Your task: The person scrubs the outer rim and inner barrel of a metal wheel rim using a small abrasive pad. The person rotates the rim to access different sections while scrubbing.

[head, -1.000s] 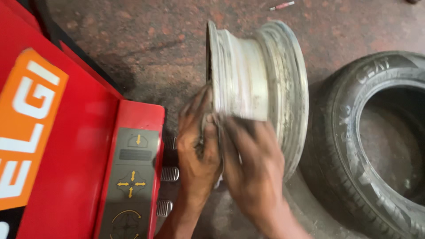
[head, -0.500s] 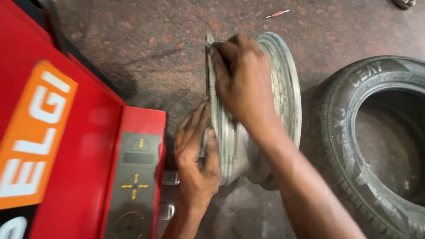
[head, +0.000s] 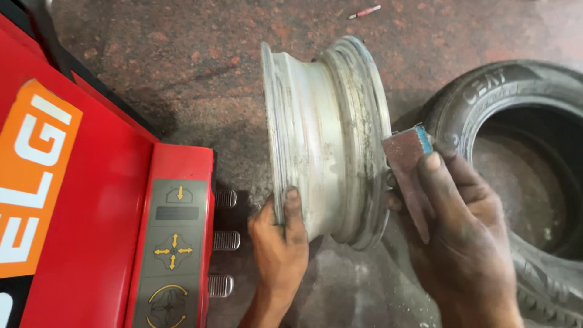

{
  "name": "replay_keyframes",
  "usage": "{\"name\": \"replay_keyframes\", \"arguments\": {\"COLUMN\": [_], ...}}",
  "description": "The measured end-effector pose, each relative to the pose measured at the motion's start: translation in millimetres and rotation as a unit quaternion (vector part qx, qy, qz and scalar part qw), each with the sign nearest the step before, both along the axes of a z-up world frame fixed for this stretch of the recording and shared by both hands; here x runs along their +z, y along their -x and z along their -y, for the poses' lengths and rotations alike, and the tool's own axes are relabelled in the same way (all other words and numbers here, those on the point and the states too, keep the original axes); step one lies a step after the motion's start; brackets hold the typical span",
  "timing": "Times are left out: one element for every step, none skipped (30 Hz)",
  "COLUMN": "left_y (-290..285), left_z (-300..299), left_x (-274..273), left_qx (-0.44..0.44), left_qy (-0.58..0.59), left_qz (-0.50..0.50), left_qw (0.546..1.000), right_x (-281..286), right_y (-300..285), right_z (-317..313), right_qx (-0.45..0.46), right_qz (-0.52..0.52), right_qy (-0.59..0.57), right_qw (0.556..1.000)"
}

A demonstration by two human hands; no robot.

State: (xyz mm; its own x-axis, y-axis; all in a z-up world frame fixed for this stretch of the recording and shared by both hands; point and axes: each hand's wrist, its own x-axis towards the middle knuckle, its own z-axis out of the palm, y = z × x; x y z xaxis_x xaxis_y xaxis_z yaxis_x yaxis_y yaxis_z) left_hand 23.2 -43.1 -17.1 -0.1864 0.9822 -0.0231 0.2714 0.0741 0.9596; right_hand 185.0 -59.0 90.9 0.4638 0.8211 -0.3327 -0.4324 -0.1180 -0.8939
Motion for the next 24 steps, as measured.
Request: {"name": "replay_keyframes", "arguments": {"left_y": [1, -1, -2, -3, -4, -7, -9, -13, -15, -16, -16, -16, -17, -18, -18, -20, -22, -24, -26, -28, -30, -34, -37, -40], "left_z": [1, 1, 1, 1, 2, 2, 3, 6, 8, 10, 11, 9, 5, -1, -8, -15, -23, -32, -42, -52, -60, -69, -76, -80], "left_x": [-4, -7, -8, -7, -4, 0, 5, 10, 16, 21, 26, 29, 32, 34, 36, 38, 40, 42, 44, 45, 47, 49, 51, 52], "left_qx": [-0.007, -0.014, -0.021, -0.027, -0.034, -0.042, -0.057, -0.074, -0.09, -0.099, -0.108, -0.118, -0.13, -0.143, -0.156, -0.162, -0.168, -0.174, -0.18, -0.187, -0.194, -0.172, -0.15, -0.127], "left_qy": [-0.018, -0.037, -0.056, -0.048, -0.04, -0.031, -0.056, -0.079, -0.101, -0.121, -0.141, -0.161, -0.153, -0.146, -0.138, -0.14, -0.141, -0.143, -0.104, -0.063, -0.022, -0.053, -0.084, -0.114], "left_qz": [-0.001, 0.002, 0.005, 0.005, 0.004, 0.003, 0.012, 0.021, 0.031, 0.021, 0.011, 0.001, -0.012, -0.027, -0.042, -0.058, -0.074, -0.09, -0.106, -0.122, -0.139, -0.125, -0.11, -0.095], "left_qw": [1.0, 0.999, 0.998, 0.998, 0.999, 0.999, 0.997, 0.994, 0.99, 0.987, 0.984, 0.98, 0.979, 0.979, 0.977, 0.975, 0.973, 0.97, 0.972, 0.973, 0.971, 0.976, 0.979, 0.981], "right_x": [1, -2, -7, -12, -18, -24, -31, -36, -42, -46, -49, -52, -52, -49, -44, -39, -35, -31, -27, -25, -24, -23, -25, -29], "right_y": [-2, -1, 3, 8, 14, 22, 28, 32, 37, 38, 35, 32, 30, 28, 24, 21, 18, 12, 8, 3, -2, -6, -6, -4], "right_z": [4, 6, 8, 9, 11, 13, 14, 15, 15, 14, 10, 4, 0, 1, 4, 3, -2, -8, -14, -21, -30, -37, -41, -46], "right_qx": [-0.022, 0.011, 0.045, 0.079, 0.088, 0.096, 0.102, 0.084, 0.066, 0.049, 0.052, 0.054, 0.056, 0.059, 0.063, 0.065, 0.071, 0.077, 0.083, 0.093, 0.104, 0.112, 0.089, 0.067], "right_qz": [0.0, 0.062, 0.124, 0.184, 0.265, 0.344, 0.421, 0.515, 0.601, 0.681, 0.678, 0.675, 0.672, 0.68, 0.689, 0.697, 0.701, 0.706, 0.711, 0.712, 0.713, 0.715, 0.75, 0.783], "right_qy": [0.043, 0.016, -0.012, -0.043, -0.061, -0.077, -0.091, -0.13, -0.167, -0.201, -0.203, -0.205, -0.206, -0.203, -0.2, -0.198, -0.187, -0.176, -0.165, -0.163, -0.16, -0.158, -0.16, -0.162], "right_qw": [0.999, 0.998, 0.991, 0.979, 0.958, 0.931, 0.896, 0.843, 0.779, 0.702, 0.704, 0.707, 0.709, 0.702, 0.694, 0.686, 0.684, 0.681, 0.679, 0.677, 0.675, 0.672, 0.636, 0.597]}}
